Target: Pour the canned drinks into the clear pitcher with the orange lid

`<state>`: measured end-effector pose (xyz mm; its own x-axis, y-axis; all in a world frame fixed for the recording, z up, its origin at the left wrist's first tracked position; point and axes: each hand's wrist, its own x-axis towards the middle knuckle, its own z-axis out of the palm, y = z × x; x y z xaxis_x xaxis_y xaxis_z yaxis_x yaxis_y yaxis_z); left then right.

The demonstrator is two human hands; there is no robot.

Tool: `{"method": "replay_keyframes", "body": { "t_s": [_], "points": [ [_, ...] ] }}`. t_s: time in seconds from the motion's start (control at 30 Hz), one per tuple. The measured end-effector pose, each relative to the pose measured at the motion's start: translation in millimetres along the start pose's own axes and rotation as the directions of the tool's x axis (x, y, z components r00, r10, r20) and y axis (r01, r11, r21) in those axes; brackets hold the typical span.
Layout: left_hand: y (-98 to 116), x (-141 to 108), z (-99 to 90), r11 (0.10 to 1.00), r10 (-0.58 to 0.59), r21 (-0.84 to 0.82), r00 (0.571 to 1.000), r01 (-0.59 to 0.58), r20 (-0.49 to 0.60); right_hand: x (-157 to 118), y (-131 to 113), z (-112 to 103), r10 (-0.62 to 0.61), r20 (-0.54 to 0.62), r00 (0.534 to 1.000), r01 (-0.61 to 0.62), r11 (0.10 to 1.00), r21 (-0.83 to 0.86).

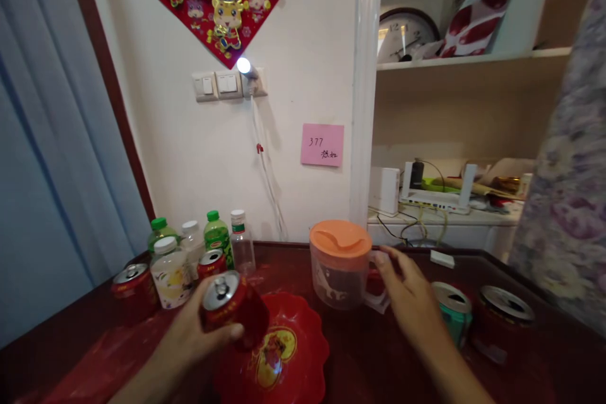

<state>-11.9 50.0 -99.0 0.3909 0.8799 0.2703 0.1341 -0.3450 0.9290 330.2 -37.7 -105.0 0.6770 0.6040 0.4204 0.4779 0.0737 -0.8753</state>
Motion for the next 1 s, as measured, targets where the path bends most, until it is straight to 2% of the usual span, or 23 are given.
{"method": "replay_keyframes", "body": {
  "t_s": [0.07,0.17,0.3,0.43,0.6,0.8,0.93,1.0],
  "points": [
    [-8,3,23.2,1.0,0.011,-0.023,0.991,-0.008,0.13,-6,16,13,0.061,0.021,0.998,-0.063,0.986,0.155],
    [-25,6,41.0,0.999,0.018,0.041,0.984,-0.026,0.178,-18,30,30,0.125,-0.007,0.992,-0.114,0.925,0.364],
    [-44,6,44.7,0.997,0.002,0.082,0.985,-0.016,0.172,-28,37,45,0.177,-0.061,0.982,-0.117,0.834,0.539],
    [-50,3,42.7,0.994,0.015,0.107,0.985,-0.034,0.174,-30,35,50,0.209,-0.108,0.972,-0.098,0.778,0.62],
    [-53,1,39.6,0.989,0.0,0.145,0.979,-0.03,0.205,-31,29,45,0.266,-0.132,0.955,-0.111,0.731,0.673],
    [-55,2,40.1,0.989,-0.035,0.151,0.979,0.004,0.203,-23,25,25,0.365,-0.106,0.925,-0.204,0.712,0.672],
    [-45,0,41.1,0.993,-0.041,0.115,0.981,0.019,0.189,-17,17,8,0.353,-0.081,0.932,-0.216,0.721,0.658],
    [-39,-2,40.9,0.991,-0.062,0.126,0.981,0.039,0.183,-15,8,1,0.304,-0.067,0.95,-0.194,0.748,0.635]
  ]
}}
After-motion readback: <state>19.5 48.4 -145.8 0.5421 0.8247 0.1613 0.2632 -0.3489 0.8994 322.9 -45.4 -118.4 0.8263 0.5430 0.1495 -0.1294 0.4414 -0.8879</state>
